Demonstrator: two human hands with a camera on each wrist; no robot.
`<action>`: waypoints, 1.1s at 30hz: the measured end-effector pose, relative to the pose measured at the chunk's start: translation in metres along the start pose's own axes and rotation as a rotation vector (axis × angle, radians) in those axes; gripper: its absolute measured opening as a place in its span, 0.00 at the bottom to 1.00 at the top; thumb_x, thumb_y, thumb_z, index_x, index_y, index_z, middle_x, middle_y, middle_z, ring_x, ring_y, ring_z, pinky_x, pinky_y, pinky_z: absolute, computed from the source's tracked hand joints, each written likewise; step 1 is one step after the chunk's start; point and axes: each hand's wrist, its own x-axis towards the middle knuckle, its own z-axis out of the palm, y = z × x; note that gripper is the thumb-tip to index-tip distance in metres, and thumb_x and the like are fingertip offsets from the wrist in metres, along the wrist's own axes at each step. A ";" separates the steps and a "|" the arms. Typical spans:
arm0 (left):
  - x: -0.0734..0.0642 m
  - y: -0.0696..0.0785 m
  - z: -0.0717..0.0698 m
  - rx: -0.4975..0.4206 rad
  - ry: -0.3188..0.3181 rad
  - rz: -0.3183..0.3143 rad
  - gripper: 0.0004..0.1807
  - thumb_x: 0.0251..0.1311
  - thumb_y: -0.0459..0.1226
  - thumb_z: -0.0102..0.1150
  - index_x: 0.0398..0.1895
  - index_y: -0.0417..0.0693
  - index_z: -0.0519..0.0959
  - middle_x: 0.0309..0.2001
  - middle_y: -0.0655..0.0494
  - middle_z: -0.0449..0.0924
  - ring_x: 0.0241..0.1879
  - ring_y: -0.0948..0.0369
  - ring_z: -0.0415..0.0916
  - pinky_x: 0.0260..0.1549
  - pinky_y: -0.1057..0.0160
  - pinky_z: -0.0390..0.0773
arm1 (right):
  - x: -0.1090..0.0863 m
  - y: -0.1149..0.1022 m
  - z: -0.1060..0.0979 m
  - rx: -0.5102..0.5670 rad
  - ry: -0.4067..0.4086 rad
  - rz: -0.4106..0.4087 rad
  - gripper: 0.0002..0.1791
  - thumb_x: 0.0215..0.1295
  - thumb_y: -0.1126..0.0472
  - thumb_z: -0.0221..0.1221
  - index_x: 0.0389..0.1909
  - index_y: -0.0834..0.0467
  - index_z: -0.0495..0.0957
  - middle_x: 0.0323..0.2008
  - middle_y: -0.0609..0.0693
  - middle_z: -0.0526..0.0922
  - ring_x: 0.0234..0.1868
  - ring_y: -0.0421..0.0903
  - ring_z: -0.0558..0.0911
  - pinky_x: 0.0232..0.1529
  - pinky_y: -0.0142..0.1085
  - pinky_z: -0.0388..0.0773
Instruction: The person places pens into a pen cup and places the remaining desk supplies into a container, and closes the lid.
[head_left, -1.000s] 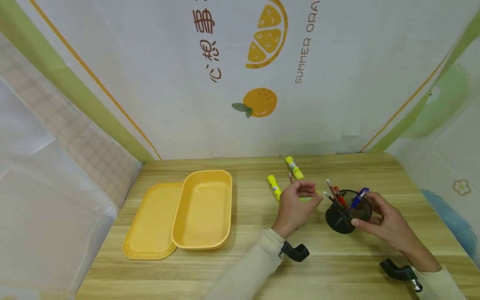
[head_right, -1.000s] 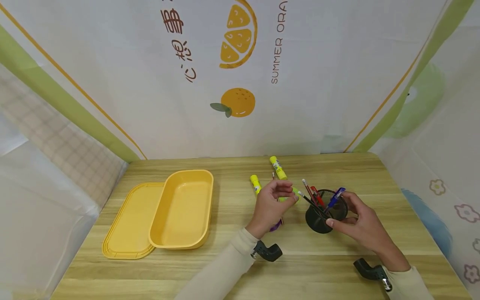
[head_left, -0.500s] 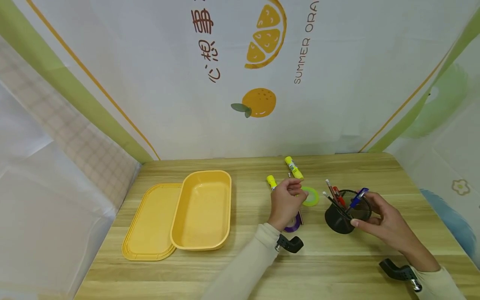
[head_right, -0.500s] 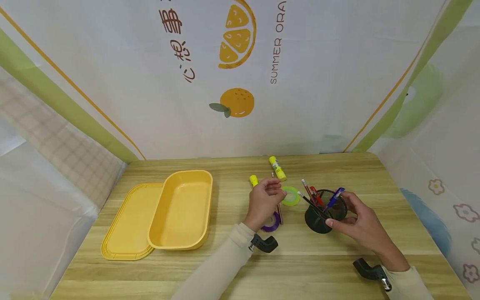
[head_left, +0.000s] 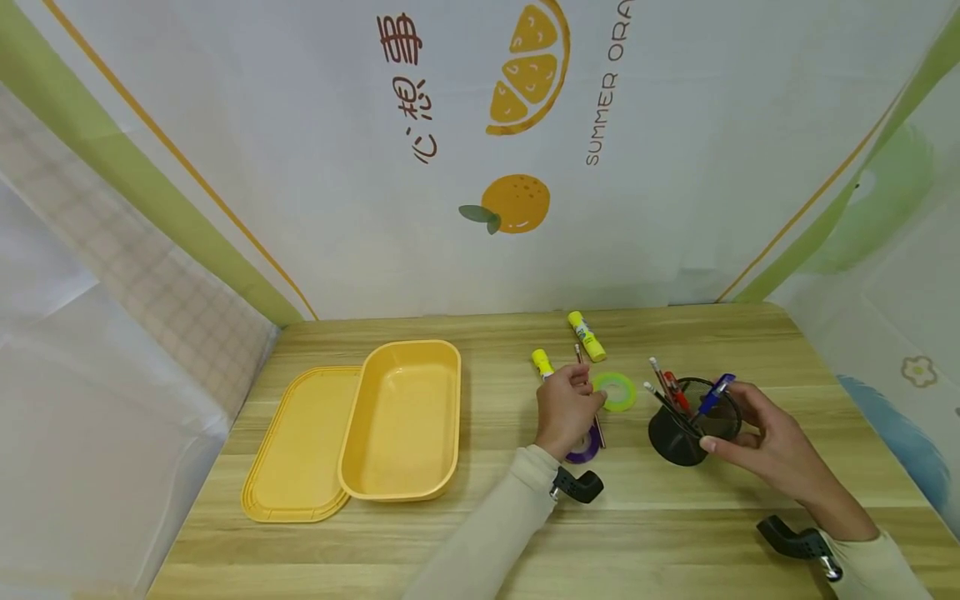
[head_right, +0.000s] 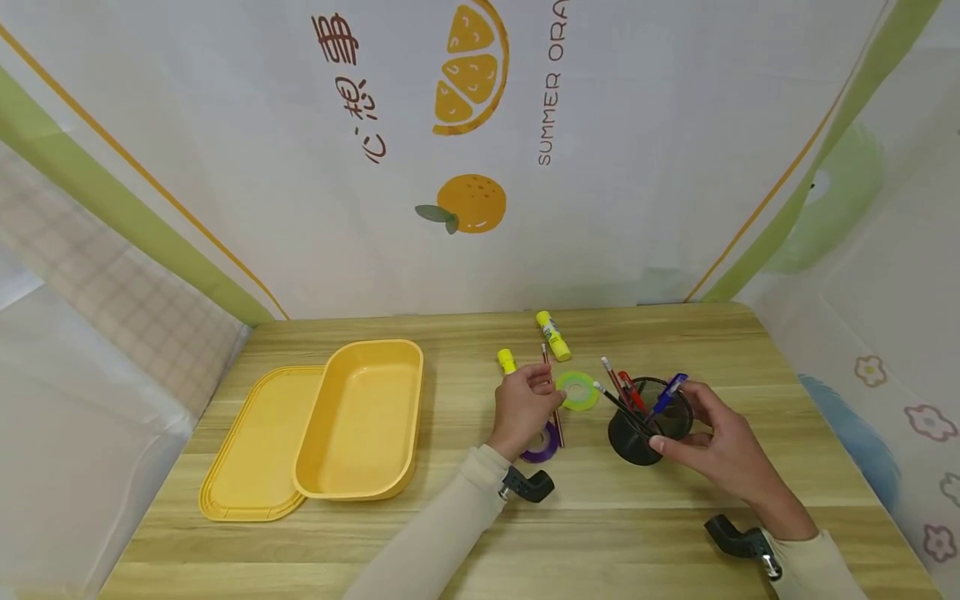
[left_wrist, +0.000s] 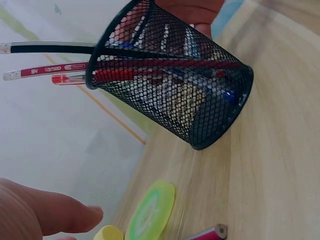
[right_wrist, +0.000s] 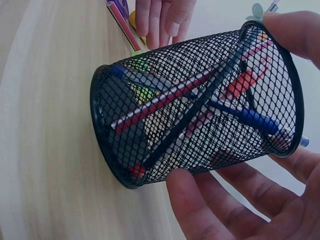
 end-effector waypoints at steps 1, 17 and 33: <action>0.000 0.000 0.000 0.016 0.000 0.004 0.25 0.58 0.30 0.75 0.60 0.37 0.83 0.53 0.41 0.89 0.48 0.55 0.90 0.45 0.62 0.89 | 0.000 0.000 0.000 0.002 -0.001 0.001 0.41 0.62 0.69 0.73 0.73 0.67 0.64 0.57 0.27 0.77 0.53 0.22 0.80 0.39 0.27 0.86; 0.002 -0.001 0.007 0.187 0.014 0.008 0.27 0.57 0.30 0.76 0.61 0.36 0.83 0.51 0.43 0.90 0.51 0.54 0.89 0.45 0.63 0.88 | 0.000 -0.001 -0.001 0.023 0.007 -0.001 0.43 0.61 0.71 0.73 0.75 0.64 0.64 0.57 0.26 0.76 0.54 0.23 0.80 0.40 0.25 0.85; 0.011 -0.007 0.011 0.386 0.055 0.059 0.23 0.50 0.31 0.81 0.52 0.39 0.88 0.40 0.52 0.90 0.37 0.62 0.82 0.38 0.64 0.85 | 0.000 -0.002 0.000 0.024 0.010 -0.015 0.43 0.60 0.71 0.73 0.74 0.65 0.64 0.58 0.28 0.77 0.55 0.22 0.80 0.40 0.26 0.86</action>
